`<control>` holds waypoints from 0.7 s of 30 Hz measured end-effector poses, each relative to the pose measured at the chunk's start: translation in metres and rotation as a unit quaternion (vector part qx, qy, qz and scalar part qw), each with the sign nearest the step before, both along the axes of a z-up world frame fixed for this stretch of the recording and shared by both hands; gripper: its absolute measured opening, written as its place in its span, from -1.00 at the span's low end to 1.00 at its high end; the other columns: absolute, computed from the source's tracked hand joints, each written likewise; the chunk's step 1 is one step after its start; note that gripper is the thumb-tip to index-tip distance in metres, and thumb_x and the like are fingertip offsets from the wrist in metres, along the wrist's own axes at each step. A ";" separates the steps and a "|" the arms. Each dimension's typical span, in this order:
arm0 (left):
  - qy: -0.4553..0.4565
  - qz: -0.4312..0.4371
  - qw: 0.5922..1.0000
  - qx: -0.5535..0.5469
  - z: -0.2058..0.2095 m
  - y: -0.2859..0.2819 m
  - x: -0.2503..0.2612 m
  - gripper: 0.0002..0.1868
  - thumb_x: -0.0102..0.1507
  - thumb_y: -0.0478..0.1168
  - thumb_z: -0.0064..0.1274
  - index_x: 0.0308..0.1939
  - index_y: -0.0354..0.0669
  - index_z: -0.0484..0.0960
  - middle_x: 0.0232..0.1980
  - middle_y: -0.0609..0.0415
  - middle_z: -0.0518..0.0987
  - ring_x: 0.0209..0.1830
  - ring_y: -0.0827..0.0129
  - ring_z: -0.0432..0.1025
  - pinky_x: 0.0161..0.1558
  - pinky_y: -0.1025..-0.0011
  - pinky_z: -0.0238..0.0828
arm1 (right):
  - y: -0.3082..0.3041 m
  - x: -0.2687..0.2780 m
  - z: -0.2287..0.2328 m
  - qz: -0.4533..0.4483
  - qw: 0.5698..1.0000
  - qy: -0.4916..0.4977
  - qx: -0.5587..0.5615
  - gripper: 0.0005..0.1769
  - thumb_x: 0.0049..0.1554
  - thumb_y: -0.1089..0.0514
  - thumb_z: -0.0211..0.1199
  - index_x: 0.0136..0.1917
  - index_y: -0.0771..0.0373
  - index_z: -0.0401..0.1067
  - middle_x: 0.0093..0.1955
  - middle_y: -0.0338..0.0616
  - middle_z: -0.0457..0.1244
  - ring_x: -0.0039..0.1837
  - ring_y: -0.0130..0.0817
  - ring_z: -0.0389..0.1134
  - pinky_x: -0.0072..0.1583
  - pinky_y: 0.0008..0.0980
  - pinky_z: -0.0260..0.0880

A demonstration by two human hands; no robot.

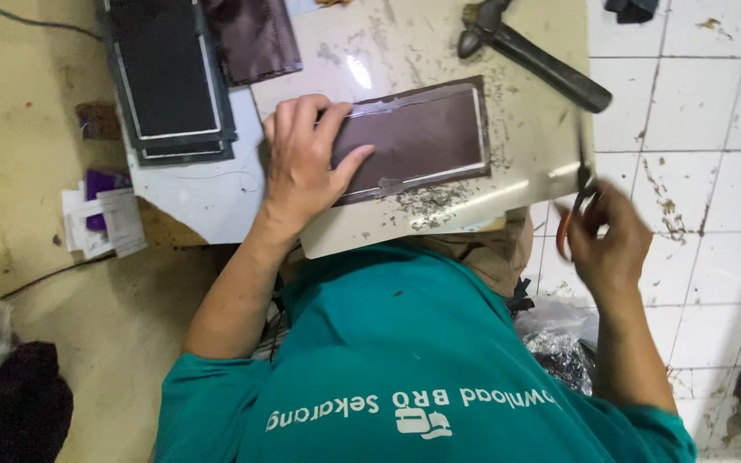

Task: Assembling a leather wallet by hammering seams and folding the material on a workshop table

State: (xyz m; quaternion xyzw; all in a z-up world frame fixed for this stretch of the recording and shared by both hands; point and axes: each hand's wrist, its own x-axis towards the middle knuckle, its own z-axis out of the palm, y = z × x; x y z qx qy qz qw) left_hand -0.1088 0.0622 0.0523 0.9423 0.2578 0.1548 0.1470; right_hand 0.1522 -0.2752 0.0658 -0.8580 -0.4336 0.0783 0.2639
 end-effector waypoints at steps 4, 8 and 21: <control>-0.039 -0.003 0.999 0.015 0.013 0.001 0.006 -0.34 0.20 0.14 0.44 0.19 -0.17 0.58 0.09 -0.06 0.44 0.08 0.05 0.31 0.10 0.08 0.21 | 0.032 0.020 0.002 0.026 0.995 -0.091 0.031 -0.58 0.32 0.35 0.49 0.30 0.48 0.33 0.18 0.15 0.28 -0.05 -0.10 0.37 -0.11 -0.22 0.49; -0.012 0.014 1.000 0.021 0.013 -0.001 0.000 -0.32 0.17 0.25 0.43 0.15 -0.09 0.59 0.03 -0.02 0.45 0.00 0.08 0.30 -0.03 0.13 0.22 | 0.033 0.016 -0.010 -0.065 0.996 0.060 0.029 -0.56 0.32 0.23 0.49 0.28 0.31 0.29 0.05 0.01 0.39 -0.06 -0.25 0.40 0.00 -0.27 0.45; -0.228 -0.133 0.859 -0.439 0.041 -0.062 0.010 -0.39 0.17 -0.06 0.40 0.24 -0.11 0.56 0.15 -0.08 0.55 0.24 0.09 0.45 0.27 0.14 0.31 | 0.006 -0.063 0.027 0.086 0.927 0.364 -0.008 -0.43 -0.07 0.23 0.43 0.25 0.11 0.51 -0.20 -0.04 0.37 -0.29 -0.12 0.45 -0.20 -0.16 0.51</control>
